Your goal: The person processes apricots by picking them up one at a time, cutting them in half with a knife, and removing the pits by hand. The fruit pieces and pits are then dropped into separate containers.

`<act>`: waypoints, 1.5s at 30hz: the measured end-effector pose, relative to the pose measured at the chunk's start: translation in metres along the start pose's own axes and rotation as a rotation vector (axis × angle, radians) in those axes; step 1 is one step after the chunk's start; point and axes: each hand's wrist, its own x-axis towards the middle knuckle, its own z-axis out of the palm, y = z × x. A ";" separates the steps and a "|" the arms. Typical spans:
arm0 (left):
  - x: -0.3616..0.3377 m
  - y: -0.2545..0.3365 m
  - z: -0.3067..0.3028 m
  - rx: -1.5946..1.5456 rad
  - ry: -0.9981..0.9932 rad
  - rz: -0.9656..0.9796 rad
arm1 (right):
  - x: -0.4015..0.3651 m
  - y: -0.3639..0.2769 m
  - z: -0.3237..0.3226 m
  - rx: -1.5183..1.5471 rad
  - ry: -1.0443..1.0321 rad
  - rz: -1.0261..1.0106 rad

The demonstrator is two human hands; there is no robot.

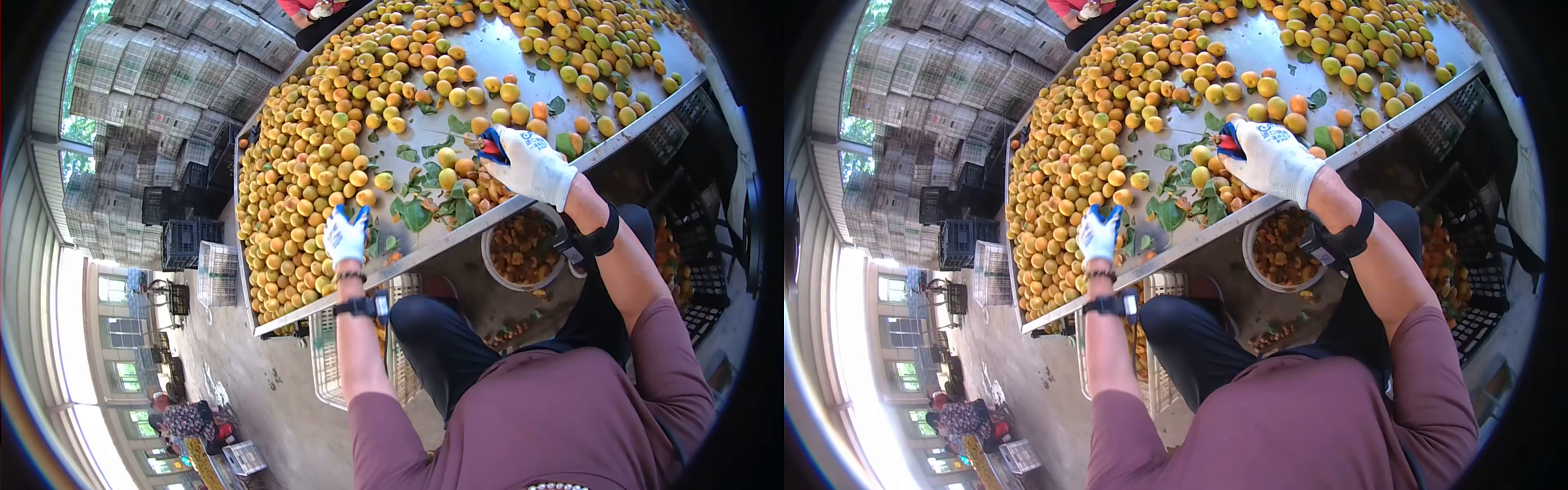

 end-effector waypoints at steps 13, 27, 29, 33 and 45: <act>0.034 0.026 0.024 -1.277 -0.267 -0.274 | 0.005 0.004 0.018 0.133 0.128 -0.171; -0.036 0.162 -0.106 -1.974 -0.466 0.227 | -0.016 -0.030 0.009 0.411 0.023 -0.283; -0.036 0.164 -0.104 -2.017 -0.471 0.242 | -0.016 -0.025 0.010 0.372 0.031 -0.292; -0.039 0.167 -0.098 -2.056 -0.484 0.257 | -0.017 -0.019 0.015 0.278 0.038 -0.294; -0.044 0.142 -0.091 -1.624 -0.478 0.245 | -0.019 -0.025 0.044 0.120 -0.185 -0.170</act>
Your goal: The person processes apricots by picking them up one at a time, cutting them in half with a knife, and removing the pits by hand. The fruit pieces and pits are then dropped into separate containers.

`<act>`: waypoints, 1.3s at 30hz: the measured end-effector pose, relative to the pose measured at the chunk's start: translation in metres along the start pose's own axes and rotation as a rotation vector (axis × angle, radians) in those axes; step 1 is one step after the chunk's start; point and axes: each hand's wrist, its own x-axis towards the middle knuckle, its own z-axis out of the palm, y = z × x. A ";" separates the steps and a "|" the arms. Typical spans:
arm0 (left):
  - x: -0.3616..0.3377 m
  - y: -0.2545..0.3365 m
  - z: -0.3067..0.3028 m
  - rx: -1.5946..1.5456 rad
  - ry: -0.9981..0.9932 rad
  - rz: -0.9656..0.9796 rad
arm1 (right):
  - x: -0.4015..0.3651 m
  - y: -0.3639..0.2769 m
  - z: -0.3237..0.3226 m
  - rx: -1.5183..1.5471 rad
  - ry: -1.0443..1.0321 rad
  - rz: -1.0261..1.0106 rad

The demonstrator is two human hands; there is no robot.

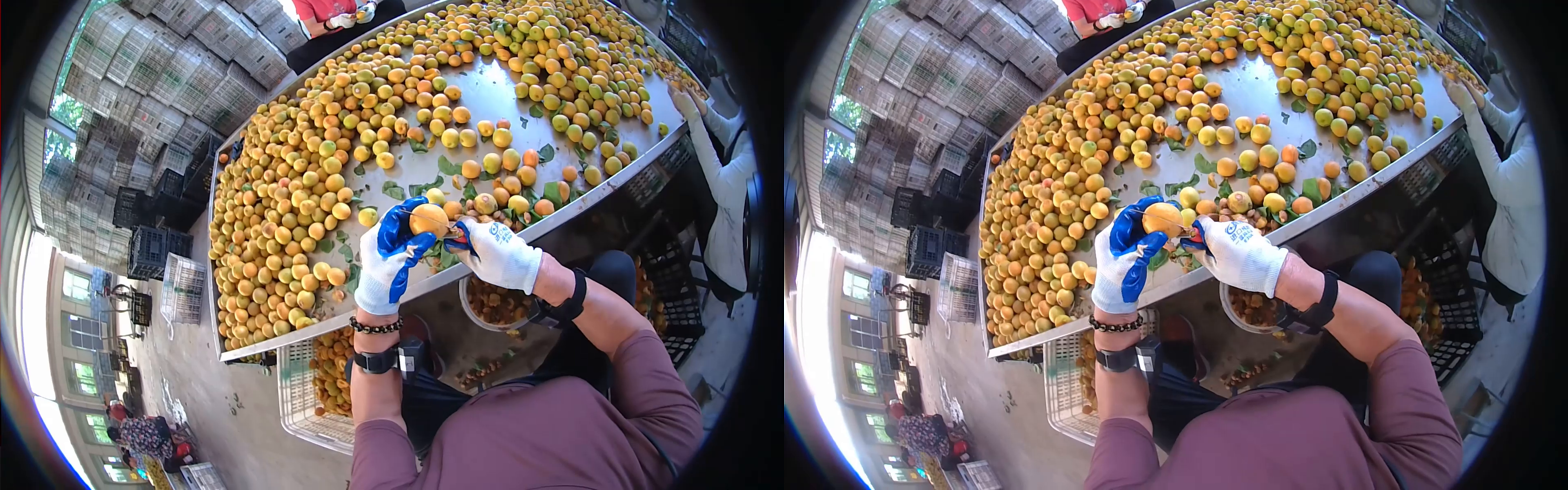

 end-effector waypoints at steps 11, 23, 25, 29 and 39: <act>-0.010 -0.019 0.023 -0.264 0.006 0.018 | 0.004 0.004 0.029 0.145 0.219 -0.128; -0.011 -0.002 -0.015 0.599 0.074 0.213 | 0.005 -0.009 0.013 -0.020 0.085 -0.076; -0.011 -0.003 -0.004 0.243 0.099 0.219 | 0.005 -0.018 0.011 -0.004 0.173 -0.079; -0.009 -0.018 0.019 -0.408 0.130 0.173 | 0.010 -0.001 0.022 0.064 0.249 -0.100; -0.010 -0.016 0.012 -0.071 0.200 0.166 | 0.010 -0.018 0.022 -0.118 0.157 0.082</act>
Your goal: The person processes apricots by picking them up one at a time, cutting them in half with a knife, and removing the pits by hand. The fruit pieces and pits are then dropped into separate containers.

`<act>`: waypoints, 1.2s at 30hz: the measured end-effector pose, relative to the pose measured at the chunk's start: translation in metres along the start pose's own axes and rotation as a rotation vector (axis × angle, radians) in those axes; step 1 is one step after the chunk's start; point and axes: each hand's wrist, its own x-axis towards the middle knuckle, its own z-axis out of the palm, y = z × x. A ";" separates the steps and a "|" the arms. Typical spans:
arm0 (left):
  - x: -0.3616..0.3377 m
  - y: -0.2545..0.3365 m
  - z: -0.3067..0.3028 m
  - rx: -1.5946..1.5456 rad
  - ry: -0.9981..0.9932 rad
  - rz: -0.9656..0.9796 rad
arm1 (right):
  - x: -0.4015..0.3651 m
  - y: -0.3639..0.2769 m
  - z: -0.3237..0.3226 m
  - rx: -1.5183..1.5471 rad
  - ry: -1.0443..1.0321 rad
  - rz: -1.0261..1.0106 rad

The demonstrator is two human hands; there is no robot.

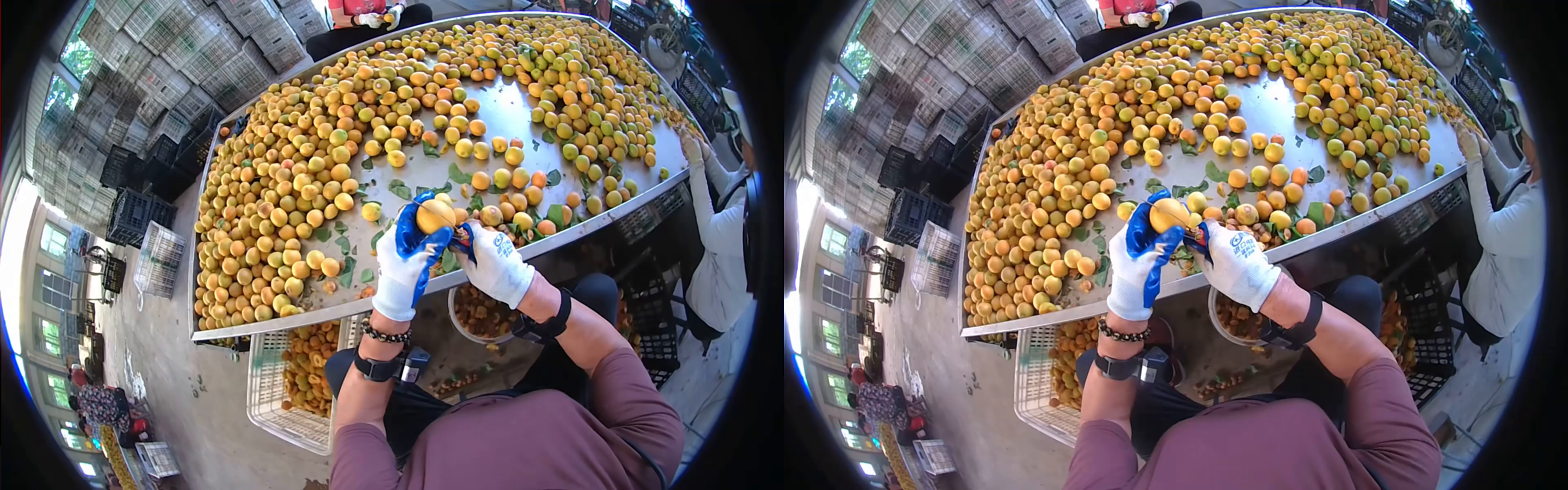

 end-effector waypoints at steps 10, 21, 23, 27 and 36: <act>-0.001 -0.005 0.004 -0.238 0.073 -0.051 | 0.000 0.006 0.012 -0.035 0.062 -0.078; 0.001 0.003 -0.011 -0.154 0.040 -0.050 | 0.003 -0.011 -0.008 0.741 -0.380 0.188; 0.002 0.003 -0.014 -0.157 0.012 -0.040 | 0.003 -0.012 -0.011 0.732 -0.513 0.353; 0.004 0.001 -0.018 -0.099 -0.022 -0.013 | 0.003 0.002 0.002 1.109 -0.606 0.472; 0.012 -0.013 -0.032 -0.619 0.039 -0.157 | 0.014 0.003 -0.004 0.464 0.184 -0.085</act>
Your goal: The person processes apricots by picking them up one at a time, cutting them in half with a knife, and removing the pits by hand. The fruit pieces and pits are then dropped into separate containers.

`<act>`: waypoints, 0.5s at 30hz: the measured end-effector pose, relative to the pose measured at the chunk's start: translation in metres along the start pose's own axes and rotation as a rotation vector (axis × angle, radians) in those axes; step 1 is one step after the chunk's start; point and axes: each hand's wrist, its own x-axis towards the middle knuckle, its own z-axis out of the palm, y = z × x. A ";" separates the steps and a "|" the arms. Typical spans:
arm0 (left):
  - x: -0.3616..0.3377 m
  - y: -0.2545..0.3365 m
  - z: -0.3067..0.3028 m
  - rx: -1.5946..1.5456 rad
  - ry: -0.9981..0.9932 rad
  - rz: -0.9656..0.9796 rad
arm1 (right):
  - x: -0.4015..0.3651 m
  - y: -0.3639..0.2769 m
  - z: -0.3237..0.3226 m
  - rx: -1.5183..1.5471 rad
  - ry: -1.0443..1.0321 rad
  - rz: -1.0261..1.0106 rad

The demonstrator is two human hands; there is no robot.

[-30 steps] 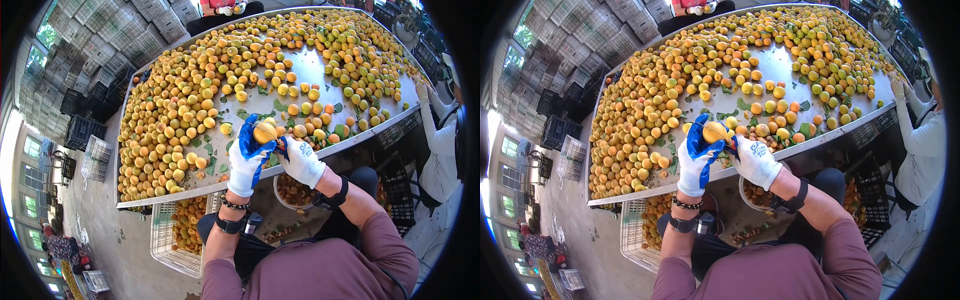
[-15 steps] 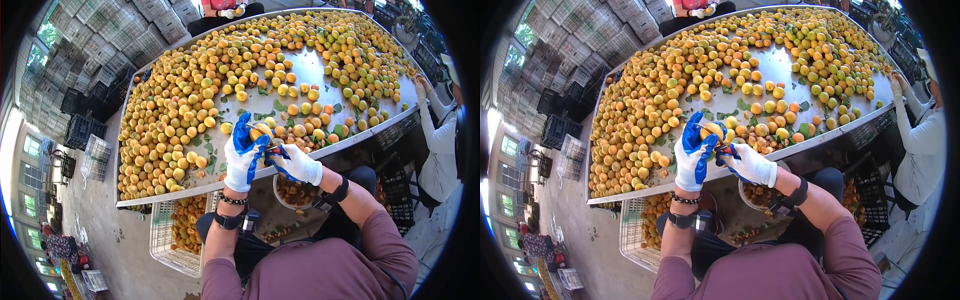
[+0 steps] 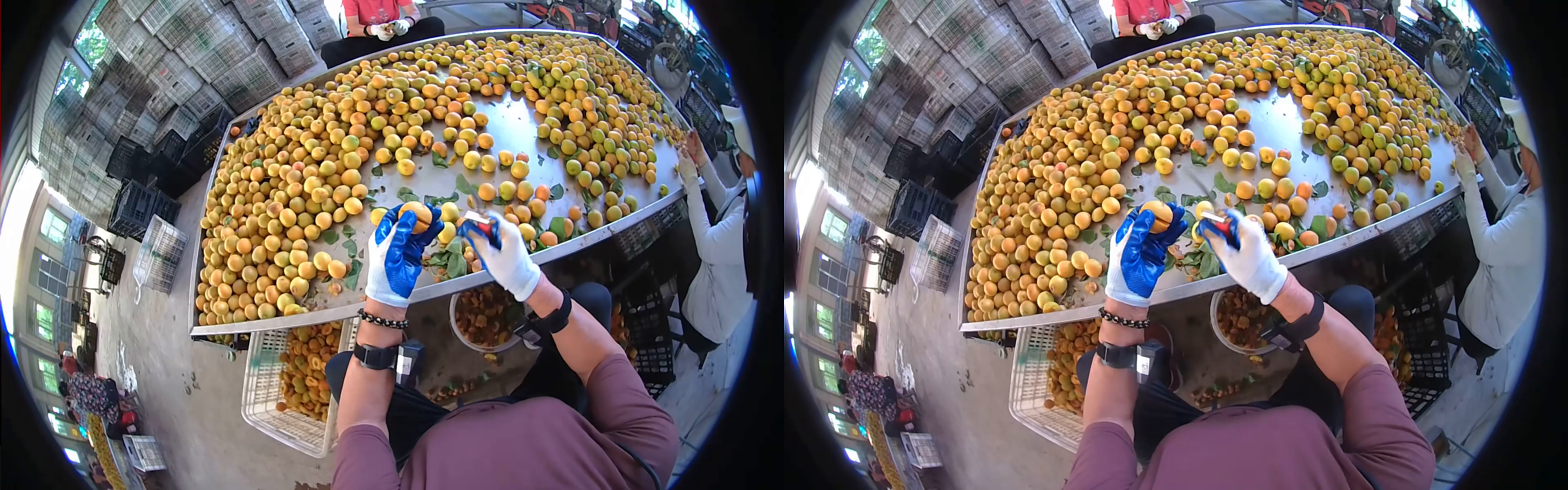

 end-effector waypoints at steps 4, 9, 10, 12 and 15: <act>-0.005 -0.009 0.009 -0.045 -0.052 -0.067 | 0.010 0.009 -0.003 0.135 -0.004 0.011; -0.009 -0.023 0.018 0.178 0.004 -0.126 | 0.010 0.023 0.003 0.161 -0.063 0.008; -0.009 -0.022 0.025 0.211 0.023 -0.121 | 0.010 0.023 0.002 0.159 -0.060 0.014; -0.009 -0.020 0.028 0.274 0.035 -0.109 | 0.009 0.022 0.000 0.071 -0.113 -0.049; -0.007 -0.022 0.023 0.328 0.043 -0.101 | 0.007 0.019 -0.001 -0.058 -0.105 -0.098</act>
